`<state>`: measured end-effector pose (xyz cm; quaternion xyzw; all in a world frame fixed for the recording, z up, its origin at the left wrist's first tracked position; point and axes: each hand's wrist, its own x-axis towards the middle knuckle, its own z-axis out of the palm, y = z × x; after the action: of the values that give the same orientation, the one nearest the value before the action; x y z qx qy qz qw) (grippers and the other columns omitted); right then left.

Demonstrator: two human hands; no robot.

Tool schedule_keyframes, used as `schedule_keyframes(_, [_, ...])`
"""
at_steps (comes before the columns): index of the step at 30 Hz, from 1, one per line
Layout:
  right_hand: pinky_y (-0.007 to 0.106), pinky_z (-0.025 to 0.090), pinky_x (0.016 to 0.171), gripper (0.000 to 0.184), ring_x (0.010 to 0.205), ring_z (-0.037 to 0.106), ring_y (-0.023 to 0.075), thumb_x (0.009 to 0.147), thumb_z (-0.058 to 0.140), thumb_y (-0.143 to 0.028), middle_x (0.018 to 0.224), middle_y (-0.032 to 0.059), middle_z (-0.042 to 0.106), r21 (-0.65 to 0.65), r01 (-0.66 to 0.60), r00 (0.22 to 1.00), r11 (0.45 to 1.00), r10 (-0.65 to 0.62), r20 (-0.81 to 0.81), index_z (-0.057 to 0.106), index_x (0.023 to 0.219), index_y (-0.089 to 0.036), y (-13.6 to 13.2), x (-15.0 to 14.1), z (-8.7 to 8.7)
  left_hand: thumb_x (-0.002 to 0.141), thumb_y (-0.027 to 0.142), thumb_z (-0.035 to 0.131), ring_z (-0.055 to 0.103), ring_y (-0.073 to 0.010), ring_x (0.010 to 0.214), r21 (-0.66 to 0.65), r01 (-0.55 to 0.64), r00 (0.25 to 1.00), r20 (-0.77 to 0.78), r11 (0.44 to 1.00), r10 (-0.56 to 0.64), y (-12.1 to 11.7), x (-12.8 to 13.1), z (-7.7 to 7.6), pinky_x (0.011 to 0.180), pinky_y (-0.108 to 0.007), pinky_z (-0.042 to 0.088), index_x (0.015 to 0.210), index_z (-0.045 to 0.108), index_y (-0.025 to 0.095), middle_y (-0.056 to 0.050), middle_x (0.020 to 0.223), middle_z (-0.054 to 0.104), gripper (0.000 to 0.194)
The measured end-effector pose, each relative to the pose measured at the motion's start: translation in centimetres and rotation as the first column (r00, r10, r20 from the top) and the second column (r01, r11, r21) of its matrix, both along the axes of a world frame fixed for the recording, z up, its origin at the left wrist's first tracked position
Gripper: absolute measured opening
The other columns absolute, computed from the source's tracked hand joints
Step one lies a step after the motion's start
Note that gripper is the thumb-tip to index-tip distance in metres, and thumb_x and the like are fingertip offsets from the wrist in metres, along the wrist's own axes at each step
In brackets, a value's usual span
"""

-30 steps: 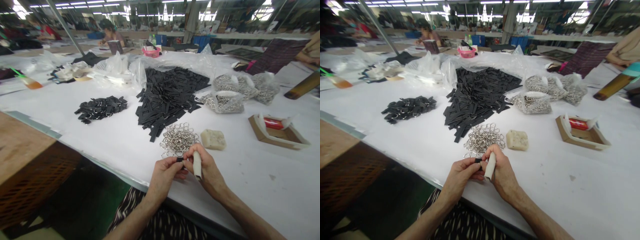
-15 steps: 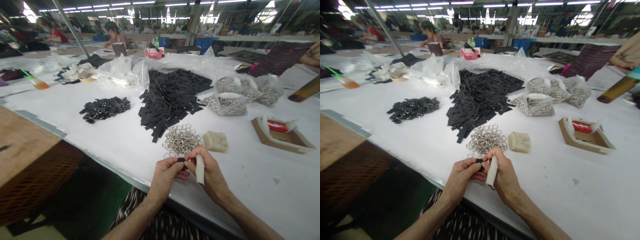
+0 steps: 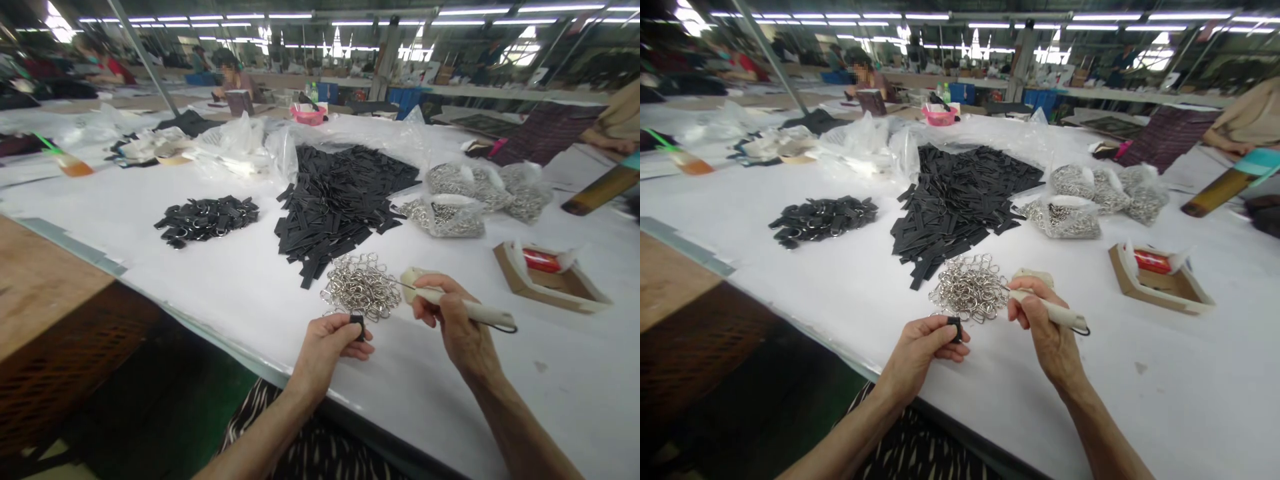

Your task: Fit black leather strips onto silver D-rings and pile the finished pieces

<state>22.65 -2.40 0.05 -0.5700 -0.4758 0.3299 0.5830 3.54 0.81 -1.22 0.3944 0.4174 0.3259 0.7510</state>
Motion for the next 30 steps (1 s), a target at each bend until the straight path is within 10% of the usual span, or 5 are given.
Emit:
schedule_keyframes(8, [0.024, 0.021, 0.043, 0.027, 0.047, 0.032, 0.0096, 0.071, 0.058, -0.041, 0.047, -0.0036, 0.038, -0.128, 0.296, 0.954, 0.947, -0.288, 0.080, 0.057, 0.063, -0.016, 0.5, 2.3, 1.7, 0.074, 0.024, 0.062, 0.063, -0.0130, 0.057, -0.004, 0.032, 0.999, 0.021, 0.999, -0.032, 0.4, 0.9, -0.1, 0.058, -0.022, 0.052, 0.070, 0.066, 0.009, -0.007, 0.070, 0.067, 0.016])
schedule_keyframes(30, [0.023, 0.025, 0.047, 0.022, 0.049, 0.035, 0.0105, 0.072, 0.051, -0.033, 0.049, -0.0060, 0.036, -0.194, 0.425, 0.866, 0.884, -0.334, 0.373, 0.044, 0.056, -0.019, 1.9, 3.7, 0.5, 0.069, 0.025, 0.067, 0.063, -0.0136, 0.056, -0.063, 0.124, 0.992, 0.028, 0.990, -0.122, 1.8, 3.4, -0.2, 0.056, -0.022, 0.052, 0.068, 0.068, 0.009, -0.008, 0.070, 0.068, 0.016])
